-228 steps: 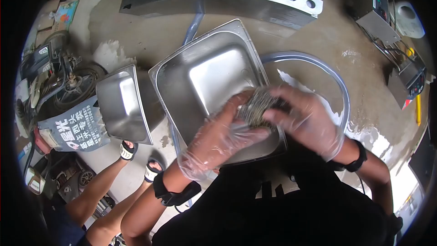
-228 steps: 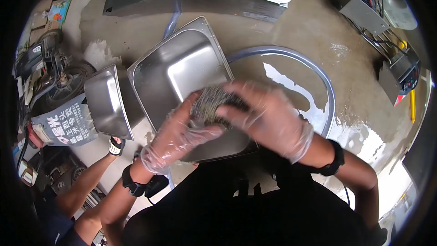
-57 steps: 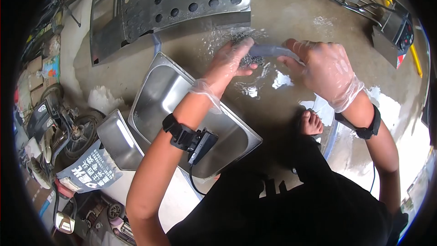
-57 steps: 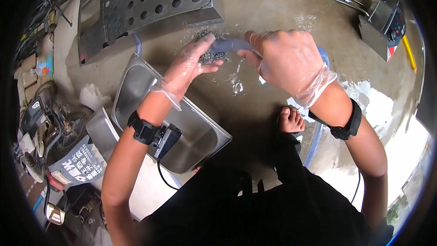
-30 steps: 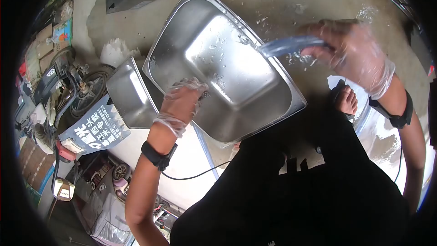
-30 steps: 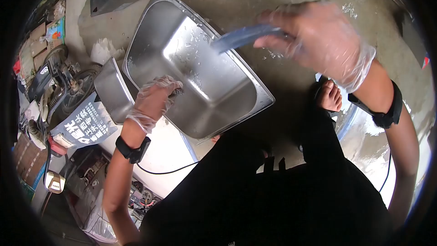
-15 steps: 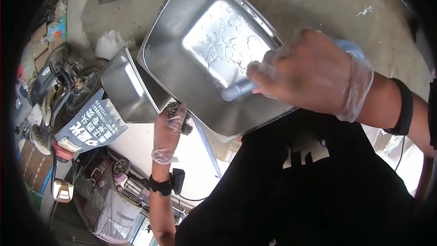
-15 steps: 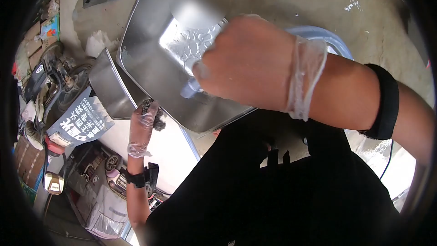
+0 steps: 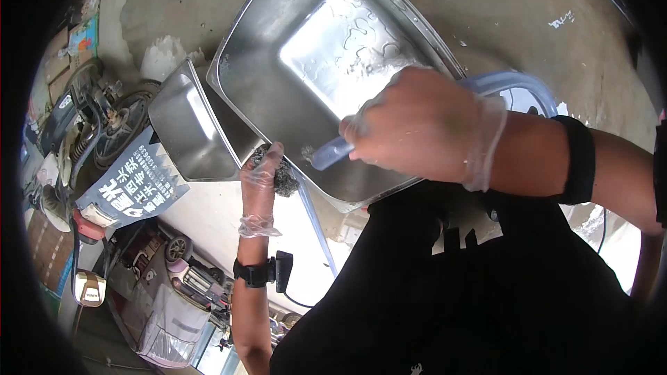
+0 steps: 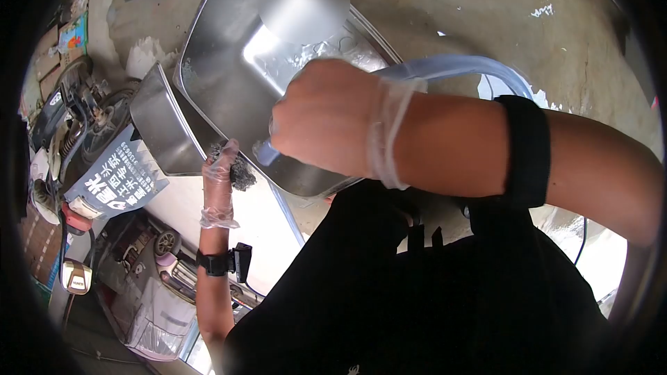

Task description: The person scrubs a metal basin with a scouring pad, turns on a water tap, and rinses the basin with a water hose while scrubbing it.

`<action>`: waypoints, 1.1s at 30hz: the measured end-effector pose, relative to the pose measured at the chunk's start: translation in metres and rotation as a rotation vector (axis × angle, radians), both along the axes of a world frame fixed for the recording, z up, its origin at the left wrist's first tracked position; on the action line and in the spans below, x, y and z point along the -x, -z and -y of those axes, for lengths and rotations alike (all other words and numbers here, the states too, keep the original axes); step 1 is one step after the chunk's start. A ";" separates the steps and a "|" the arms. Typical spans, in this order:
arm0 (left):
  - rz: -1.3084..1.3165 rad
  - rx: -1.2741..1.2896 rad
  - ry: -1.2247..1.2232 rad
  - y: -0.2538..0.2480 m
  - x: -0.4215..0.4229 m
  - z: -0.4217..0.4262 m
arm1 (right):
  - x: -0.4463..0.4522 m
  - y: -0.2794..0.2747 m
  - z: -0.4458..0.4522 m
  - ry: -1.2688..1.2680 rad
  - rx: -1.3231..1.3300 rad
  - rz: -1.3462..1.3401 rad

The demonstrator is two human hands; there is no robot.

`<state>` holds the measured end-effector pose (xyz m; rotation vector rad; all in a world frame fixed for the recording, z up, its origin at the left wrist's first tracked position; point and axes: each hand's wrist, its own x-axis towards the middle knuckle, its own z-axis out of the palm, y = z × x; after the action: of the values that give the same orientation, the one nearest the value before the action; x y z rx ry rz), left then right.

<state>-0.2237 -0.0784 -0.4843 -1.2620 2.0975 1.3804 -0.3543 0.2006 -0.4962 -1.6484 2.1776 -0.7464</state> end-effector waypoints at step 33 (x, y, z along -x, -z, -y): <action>-0.446 0.239 0.277 -0.007 0.023 0.001 | -0.013 0.023 0.011 -0.011 -0.165 0.103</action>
<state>-0.2469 -0.0790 -0.4778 -0.7395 2.6828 1.4125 -0.3417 0.1893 -0.5190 -1.5051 2.0969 -0.6162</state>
